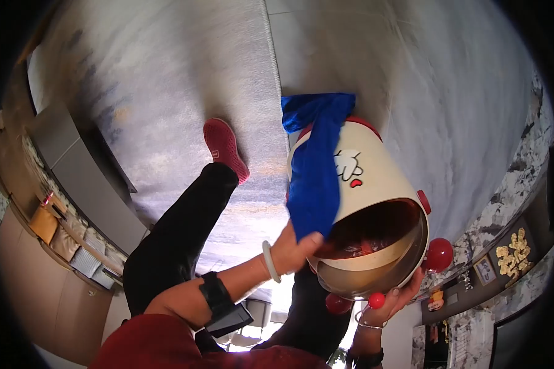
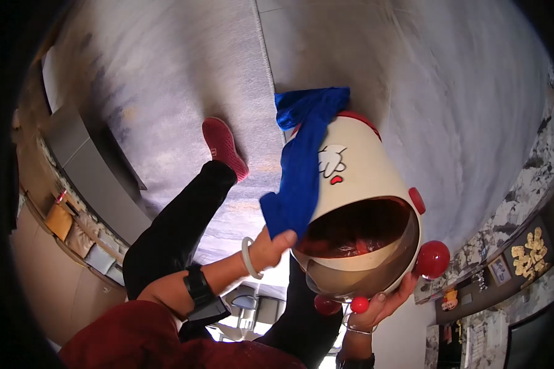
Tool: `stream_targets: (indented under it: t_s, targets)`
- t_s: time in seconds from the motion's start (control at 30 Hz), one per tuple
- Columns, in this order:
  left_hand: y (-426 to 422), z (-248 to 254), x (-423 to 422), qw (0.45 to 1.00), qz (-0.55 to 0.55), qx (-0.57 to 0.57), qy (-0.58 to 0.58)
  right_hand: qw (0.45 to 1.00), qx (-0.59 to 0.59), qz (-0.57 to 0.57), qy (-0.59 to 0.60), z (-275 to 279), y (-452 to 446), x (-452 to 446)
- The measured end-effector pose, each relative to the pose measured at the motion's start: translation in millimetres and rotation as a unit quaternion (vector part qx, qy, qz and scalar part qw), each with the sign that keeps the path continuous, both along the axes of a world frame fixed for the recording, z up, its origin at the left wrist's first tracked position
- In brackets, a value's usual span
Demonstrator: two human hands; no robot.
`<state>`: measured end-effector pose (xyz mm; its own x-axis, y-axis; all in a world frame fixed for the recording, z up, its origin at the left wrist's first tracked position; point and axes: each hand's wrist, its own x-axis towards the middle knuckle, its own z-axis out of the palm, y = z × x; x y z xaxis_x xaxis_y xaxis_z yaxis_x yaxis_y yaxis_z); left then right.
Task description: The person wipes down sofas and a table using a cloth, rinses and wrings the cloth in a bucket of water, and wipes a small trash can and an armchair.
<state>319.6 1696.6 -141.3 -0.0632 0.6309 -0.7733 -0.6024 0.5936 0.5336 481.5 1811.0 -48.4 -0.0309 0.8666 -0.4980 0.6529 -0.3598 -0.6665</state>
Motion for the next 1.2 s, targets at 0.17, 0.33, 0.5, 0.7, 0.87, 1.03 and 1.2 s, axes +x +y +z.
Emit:
stream_targets:
  t_s: [0.17, 0.33, 0.5, 0.7, 0.87, 1.03, 1.2]
  targets:
    - [65, -67, -18, 0.975, -0.092, 0.137, 0.149, 0.999, 0.032, -0.038, -0.011, -5, -1, 25]
    - [72, -143, -41, 0.984, -0.094, -0.087, 0.123, 0.992, 0.045, -0.103, 0.051, -14, -2, 21]
    - [-68, -151, 46, 0.967, 0.146, -0.198, -0.059, 0.998, 0.057, -0.006, 0.026, -14, 0, -1]
    - [-35, 1, 78, 0.856, 0.395, -0.210, -0.257, 0.998, 0.058, 0.032, 0.018, -12, -1, 3]
    - [-42, -142, 39, 0.848, 0.399, -0.192, -0.291, 0.993, 0.099, 0.048, -0.043, -17, -8, 13]
    - [-18, -136, 29, 0.868, 0.345, -0.306, -0.183, 0.993, 0.098, 0.035, -0.058, -13, -10, 11]
    - [-18, -87, 31, 0.950, 0.276, -0.135, -0.048, 0.993, 0.078, 0.051, -0.069, -10, -9, 5]
